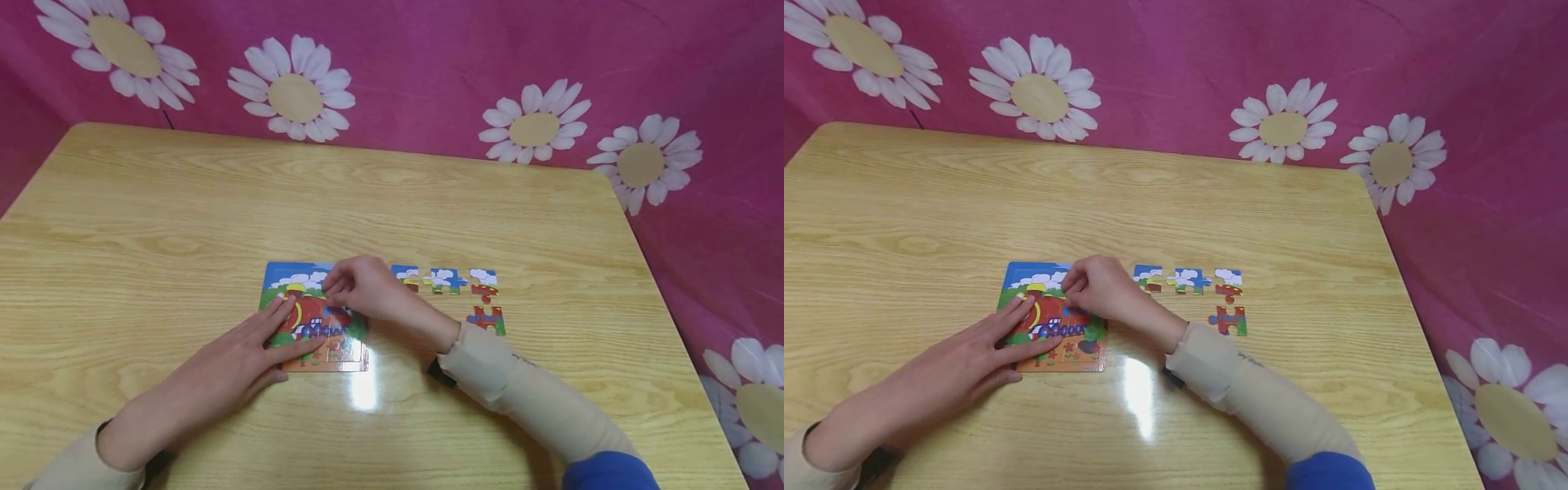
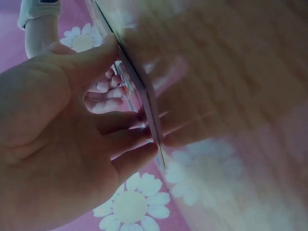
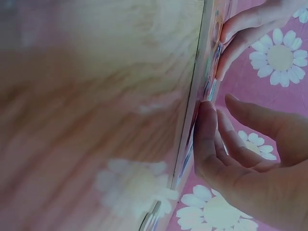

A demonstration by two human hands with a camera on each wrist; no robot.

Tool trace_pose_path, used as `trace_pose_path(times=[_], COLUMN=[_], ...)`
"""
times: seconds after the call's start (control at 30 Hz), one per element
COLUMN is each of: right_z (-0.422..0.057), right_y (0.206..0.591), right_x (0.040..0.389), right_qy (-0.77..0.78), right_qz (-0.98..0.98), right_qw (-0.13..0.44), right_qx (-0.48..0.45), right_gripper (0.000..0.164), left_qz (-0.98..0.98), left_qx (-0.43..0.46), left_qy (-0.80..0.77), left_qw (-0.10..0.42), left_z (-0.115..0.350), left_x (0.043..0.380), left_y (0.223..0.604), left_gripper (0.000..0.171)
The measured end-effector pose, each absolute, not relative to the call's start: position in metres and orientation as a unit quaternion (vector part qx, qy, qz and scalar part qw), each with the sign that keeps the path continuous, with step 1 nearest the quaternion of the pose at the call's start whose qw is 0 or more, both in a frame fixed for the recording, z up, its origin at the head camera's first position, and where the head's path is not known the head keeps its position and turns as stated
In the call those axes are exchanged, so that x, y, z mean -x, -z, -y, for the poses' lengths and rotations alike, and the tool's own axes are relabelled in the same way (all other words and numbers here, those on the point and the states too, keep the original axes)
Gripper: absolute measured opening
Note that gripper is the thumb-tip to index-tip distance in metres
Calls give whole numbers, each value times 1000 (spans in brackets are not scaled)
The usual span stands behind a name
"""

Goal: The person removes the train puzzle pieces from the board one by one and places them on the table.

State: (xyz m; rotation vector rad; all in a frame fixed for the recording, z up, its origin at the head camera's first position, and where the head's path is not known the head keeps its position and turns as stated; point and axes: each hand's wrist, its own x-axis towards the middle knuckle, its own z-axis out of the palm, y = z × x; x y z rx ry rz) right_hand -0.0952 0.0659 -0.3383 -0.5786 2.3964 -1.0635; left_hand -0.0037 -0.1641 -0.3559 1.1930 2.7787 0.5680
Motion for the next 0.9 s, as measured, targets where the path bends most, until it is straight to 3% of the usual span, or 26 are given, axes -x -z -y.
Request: trace_pose_path(times=[0.67, 0.9], right_z=[-55, -71], right_y=[337, 329], right_x=[95, 95], right_qy=[409, 445], right_qz=[-862, -847], right_qw=[221, 222], right_qx=[203, 188], right_gripper=[17, 16], left_qz=[-907, -904], left_qx=[-374, -388], left_qy=[-182, -175], left_qw=[57, 39], left_z=[163, 164], left_x=[3, 3], left_y=[354, 355], left_gripper=[50, 53])
